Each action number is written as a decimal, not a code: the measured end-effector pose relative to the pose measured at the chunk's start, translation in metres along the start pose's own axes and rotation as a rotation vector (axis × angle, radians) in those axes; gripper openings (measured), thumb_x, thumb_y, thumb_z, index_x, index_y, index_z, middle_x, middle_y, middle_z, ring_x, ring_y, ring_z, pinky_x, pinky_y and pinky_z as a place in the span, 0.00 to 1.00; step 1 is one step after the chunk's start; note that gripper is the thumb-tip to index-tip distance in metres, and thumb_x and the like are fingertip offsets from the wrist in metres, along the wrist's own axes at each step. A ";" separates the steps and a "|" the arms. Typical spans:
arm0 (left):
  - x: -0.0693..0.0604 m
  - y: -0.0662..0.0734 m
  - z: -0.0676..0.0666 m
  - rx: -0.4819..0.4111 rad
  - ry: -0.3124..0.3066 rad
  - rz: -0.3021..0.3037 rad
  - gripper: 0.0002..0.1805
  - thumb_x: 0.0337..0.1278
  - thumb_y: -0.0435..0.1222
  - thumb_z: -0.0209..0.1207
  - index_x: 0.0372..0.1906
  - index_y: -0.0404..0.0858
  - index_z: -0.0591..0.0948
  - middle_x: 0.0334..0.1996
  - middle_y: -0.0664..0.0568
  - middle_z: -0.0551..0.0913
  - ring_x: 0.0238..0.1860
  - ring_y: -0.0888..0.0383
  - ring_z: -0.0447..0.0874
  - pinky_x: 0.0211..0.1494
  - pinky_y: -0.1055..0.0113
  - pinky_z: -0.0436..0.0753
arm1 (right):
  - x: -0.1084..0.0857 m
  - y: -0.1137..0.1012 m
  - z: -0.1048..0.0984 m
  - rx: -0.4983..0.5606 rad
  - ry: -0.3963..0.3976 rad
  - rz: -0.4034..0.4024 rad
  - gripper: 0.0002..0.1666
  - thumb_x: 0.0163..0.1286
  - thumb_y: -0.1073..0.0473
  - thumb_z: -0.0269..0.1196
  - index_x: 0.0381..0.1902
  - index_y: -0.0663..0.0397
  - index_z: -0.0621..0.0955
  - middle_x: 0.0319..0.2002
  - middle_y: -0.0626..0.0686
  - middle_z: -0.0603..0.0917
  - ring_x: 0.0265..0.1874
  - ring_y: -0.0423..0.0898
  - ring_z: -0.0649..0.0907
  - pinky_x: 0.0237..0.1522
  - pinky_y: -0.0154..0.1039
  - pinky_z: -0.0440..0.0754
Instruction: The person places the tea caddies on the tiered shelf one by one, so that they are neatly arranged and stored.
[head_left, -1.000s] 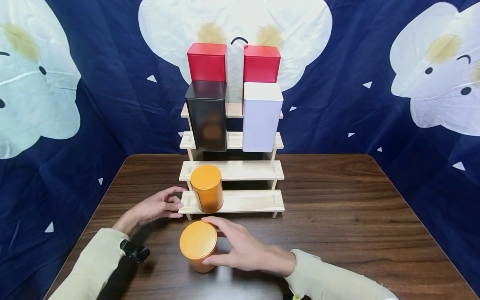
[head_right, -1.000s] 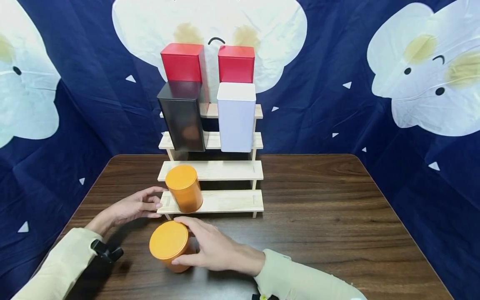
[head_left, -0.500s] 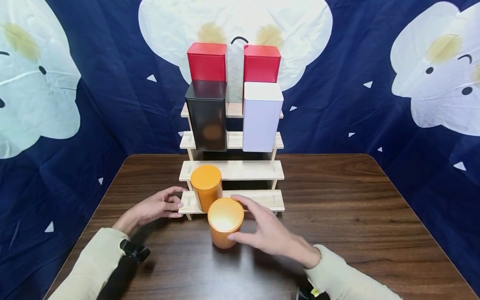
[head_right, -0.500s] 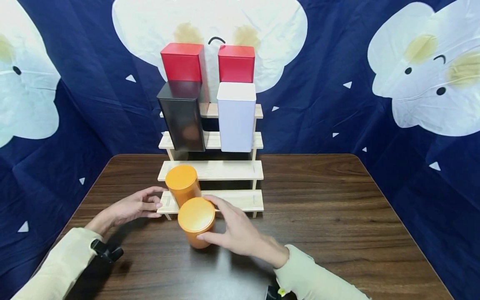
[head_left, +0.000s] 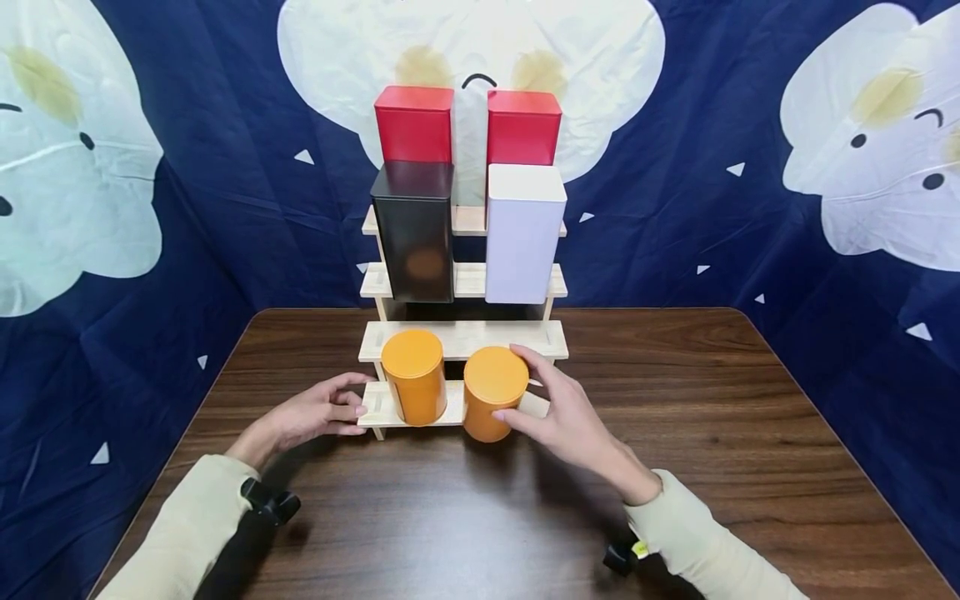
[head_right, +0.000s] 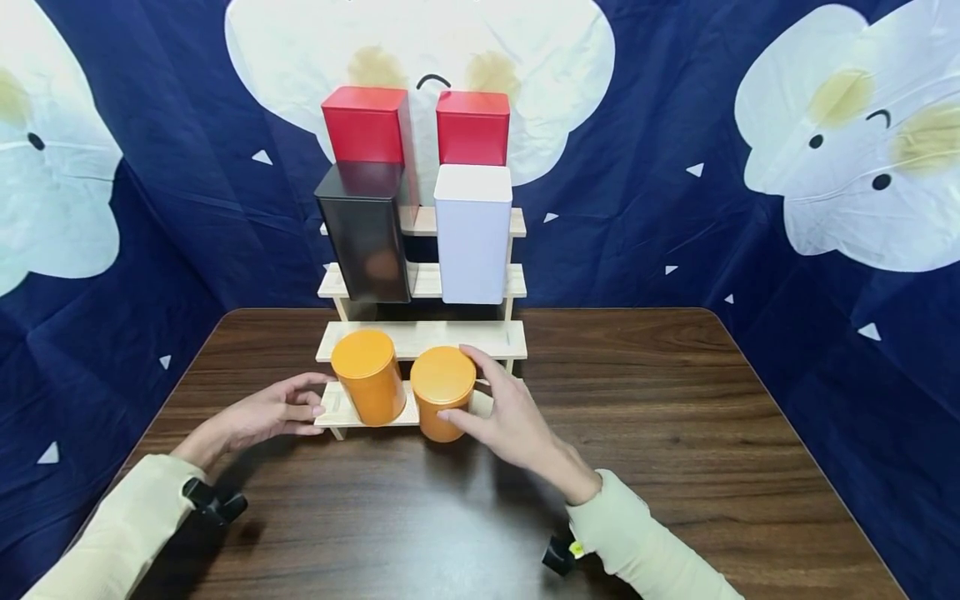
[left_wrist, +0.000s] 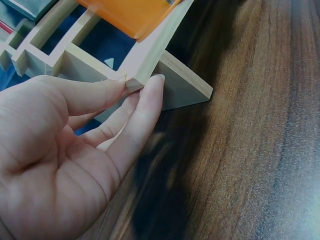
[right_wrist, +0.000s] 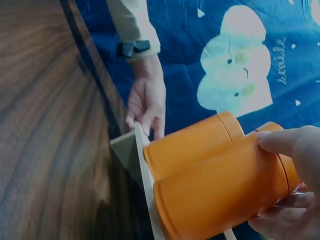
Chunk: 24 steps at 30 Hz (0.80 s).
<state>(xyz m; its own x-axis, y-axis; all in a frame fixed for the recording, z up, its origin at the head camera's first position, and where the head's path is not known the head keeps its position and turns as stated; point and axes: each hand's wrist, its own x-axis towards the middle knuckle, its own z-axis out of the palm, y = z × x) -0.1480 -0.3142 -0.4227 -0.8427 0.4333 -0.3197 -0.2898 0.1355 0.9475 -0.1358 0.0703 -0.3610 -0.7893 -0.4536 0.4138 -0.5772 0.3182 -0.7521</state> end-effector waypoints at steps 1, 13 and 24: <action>0.000 0.000 0.000 0.001 0.001 -0.001 0.34 0.63 0.26 0.53 0.69 0.29 0.51 0.37 0.48 0.74 0.41 0.55 0.81 0.55 0.51 0.82 | 0.002 0.002 -0.001 0.002 0.012 0.005 0.46 0.54 0.53 0.73 0.68 0.53 0.66 0.59 0.50 0.77 0.55 0.44 0.79 0.57 0.40 0.81; 0.001 0.000 -0.001 0.004 0.000 -0.005 0.35 0.64 0.26 0.53 0.70 0.30 0.49 0.37 0.48 0.74 0.42 0.55 0.80 0.57 0.50 0.81 | 0.014 0.017 -0.003 0.007 0.079 0.088 0.46 0.55 0.54 0.73 0.68 0.56 0.65 0.55 0.54 0.80 0.51 0.48 0.82 0.52 0.45 0.84; 0.001 0.000 -0.002 0.000 0.001 -0.006 0.34 0.64 0.27 0.53 0.70 0.30 0.50 0.37 0.48 0.74 0.41 0.55 0.81 0.57 0.50 0.81 | 0.017 0.018 -0.002 -0.074 0.063 0.131 0.48 0.56 0.50 0.72 0.70 0.55 0.64 0.59 0.52 0.77 0.49 0.48 0.82 0.53 0.45 0.83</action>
<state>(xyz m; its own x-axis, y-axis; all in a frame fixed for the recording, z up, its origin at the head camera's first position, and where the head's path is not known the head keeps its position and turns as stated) -0.1498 -0.3161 -0.4229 -0.8415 0.4315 -0.3250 -0.2947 0.1375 0.9456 -0.1598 0.0700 -0.3669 -0.8692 -0.3518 0.3473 -0.4801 0.4330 -0.7629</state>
